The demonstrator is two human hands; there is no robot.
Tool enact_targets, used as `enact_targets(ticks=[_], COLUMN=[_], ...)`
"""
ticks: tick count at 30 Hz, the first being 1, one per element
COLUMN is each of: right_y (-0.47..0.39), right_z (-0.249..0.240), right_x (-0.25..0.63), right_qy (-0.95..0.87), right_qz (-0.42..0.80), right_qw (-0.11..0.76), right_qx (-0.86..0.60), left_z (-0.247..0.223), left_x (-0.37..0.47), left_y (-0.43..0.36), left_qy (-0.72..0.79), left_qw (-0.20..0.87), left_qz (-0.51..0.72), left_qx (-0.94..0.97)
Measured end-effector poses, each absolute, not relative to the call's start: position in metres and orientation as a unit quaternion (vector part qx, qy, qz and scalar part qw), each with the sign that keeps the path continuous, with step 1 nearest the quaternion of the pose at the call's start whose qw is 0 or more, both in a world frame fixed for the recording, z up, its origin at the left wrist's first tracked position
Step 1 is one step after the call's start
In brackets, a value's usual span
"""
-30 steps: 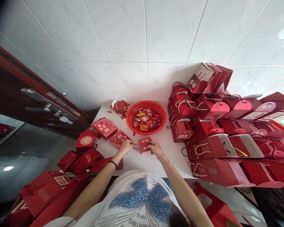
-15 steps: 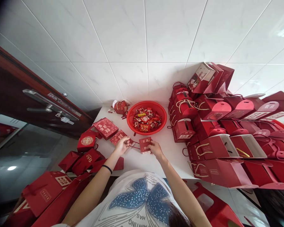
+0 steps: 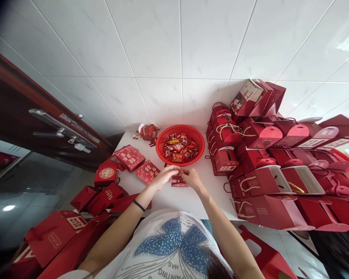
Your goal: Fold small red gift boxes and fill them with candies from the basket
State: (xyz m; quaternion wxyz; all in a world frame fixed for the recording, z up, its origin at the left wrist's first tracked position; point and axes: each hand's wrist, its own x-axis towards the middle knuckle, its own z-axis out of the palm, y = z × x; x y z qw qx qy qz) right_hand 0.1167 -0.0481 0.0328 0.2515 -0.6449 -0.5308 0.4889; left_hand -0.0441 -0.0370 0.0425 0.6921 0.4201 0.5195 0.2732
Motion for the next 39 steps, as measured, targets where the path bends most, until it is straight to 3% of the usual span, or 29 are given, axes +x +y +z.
enact_targets(ticks=[7,14,20,22,39], right_y=[-0.056,-0.065,-0.069,-0.072,-0.095], right_z=[0.060,0.066,0.067,0.071,0.098], right_x=[0.119,0.127,0.140,0.140,0.145], right_qy=[-0.518,-0.543,-0.531,-0.533,-0.539], right_qz=[0.480,0.305,0.329,0.332,0.304], right_qw=[0.298,0.245,0.346,0.357,0.445], right_qx=[-0.642,-0.743,-0.700,-0.692,-0.647], left_z=[0.061,0.064,0.053,0.045,0.051], left_x=[-0.021,-0.004,-0.016,-0.016,0.012], left_y=[-0.036,-0.052,-0.051,-0.049,-0.055], left_qy=[0.514,0.422,0.447,0.451,0.384], left_qw=[0.686,0.686,0.429,0.395,0.377], left_qz=[0.288,0.335,0.371,0.344,0.355], left_qx=[0.427,0.489,0.691,0.723,0.764])
